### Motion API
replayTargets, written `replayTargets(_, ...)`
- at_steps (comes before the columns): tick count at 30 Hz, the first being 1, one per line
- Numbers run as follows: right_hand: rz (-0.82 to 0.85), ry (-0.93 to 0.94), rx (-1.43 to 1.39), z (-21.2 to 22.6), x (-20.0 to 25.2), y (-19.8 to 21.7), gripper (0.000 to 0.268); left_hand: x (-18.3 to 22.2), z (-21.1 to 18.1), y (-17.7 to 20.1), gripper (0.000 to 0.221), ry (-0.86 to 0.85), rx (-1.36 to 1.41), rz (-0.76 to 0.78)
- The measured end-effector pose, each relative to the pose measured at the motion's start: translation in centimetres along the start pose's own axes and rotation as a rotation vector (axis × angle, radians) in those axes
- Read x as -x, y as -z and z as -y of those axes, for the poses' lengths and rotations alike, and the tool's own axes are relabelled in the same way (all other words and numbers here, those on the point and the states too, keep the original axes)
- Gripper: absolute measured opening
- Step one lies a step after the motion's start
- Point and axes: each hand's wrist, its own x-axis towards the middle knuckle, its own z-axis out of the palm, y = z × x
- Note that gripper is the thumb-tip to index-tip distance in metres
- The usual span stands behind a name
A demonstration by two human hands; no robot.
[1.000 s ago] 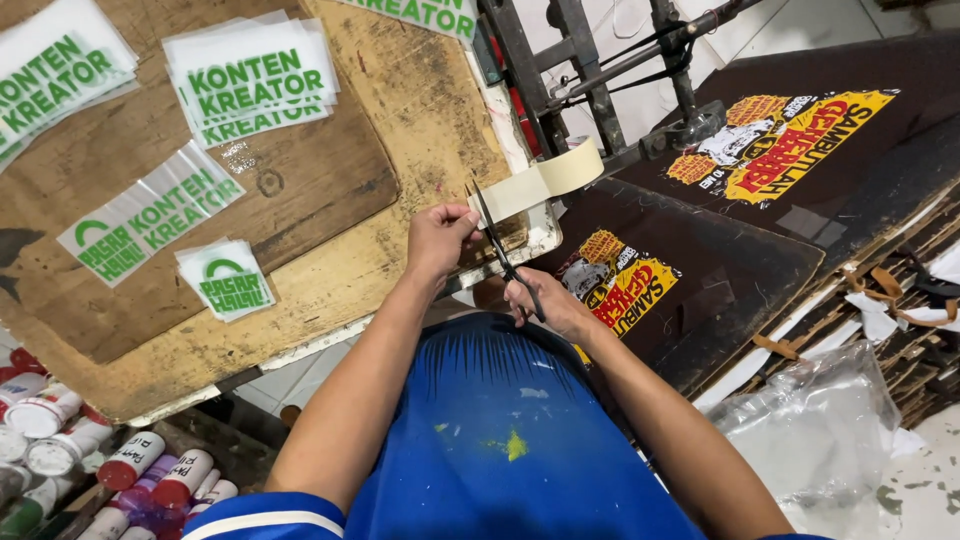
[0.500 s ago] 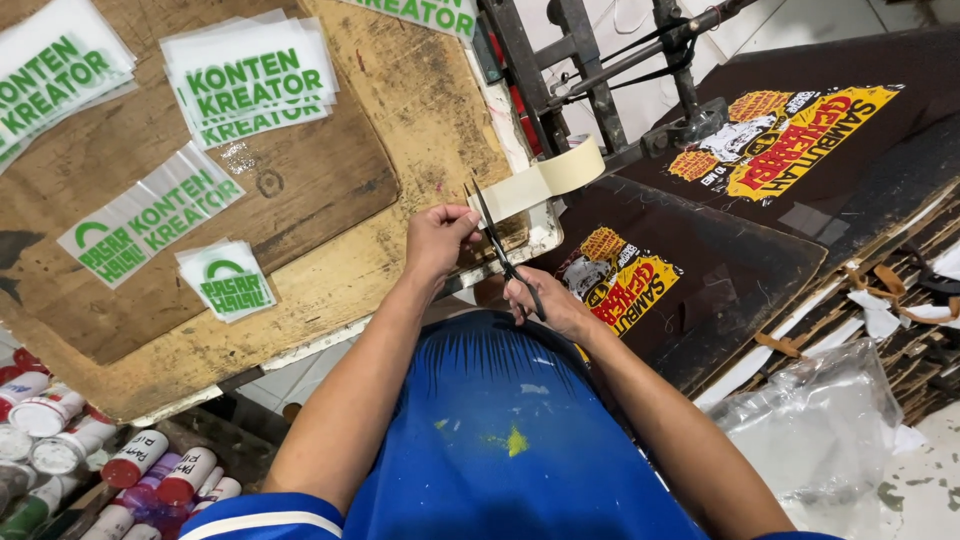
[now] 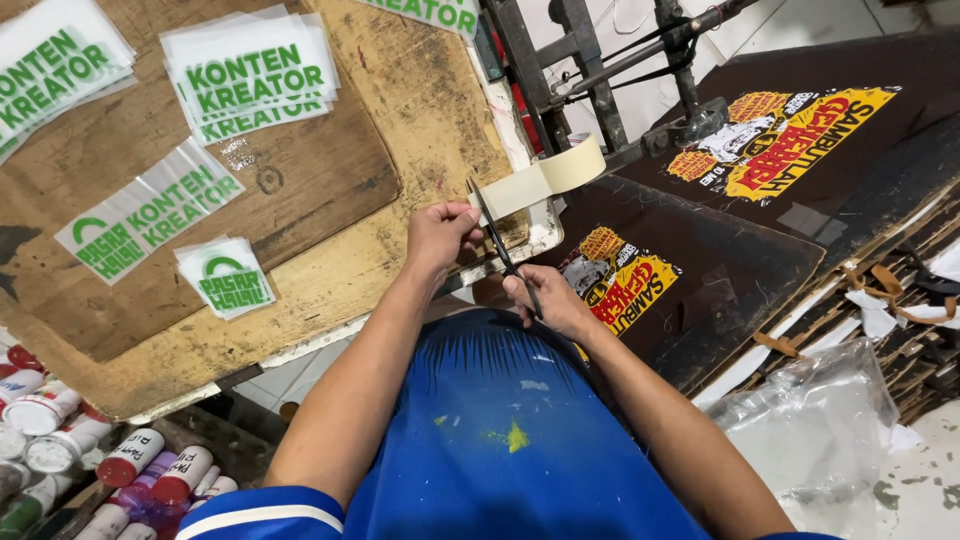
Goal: Applying clear adhesive tape over printed labels and cutting the tape with scissors.
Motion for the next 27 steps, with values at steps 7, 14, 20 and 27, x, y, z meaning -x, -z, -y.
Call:
replayTargets(7,-0.081,0.005,-0.023,0.1,-0.4,0.1,0.042,-0.5,0.2,-0.4,0.021,0.033,-0.033,-0.001)
replayTargets(14,-0.225,0.001,0.187,-0.8,-1.8,0.9,0.044,0.2,-0.1,1.5,0.020,0.028,-0.009,0.026)
replayTargets(20,-0.365,0.012,0.792,2.4,-1.3,-3.6,0.053,3.8,-1.0,6.2,0.021,-0.065,0.020,0.073)
replayTargets(27,-0.646,0.297,1.169,-1.6,-2.8,-9.2,0.052,6.1,0.8,15.7,0.023,-0.126,0.060,0.124)
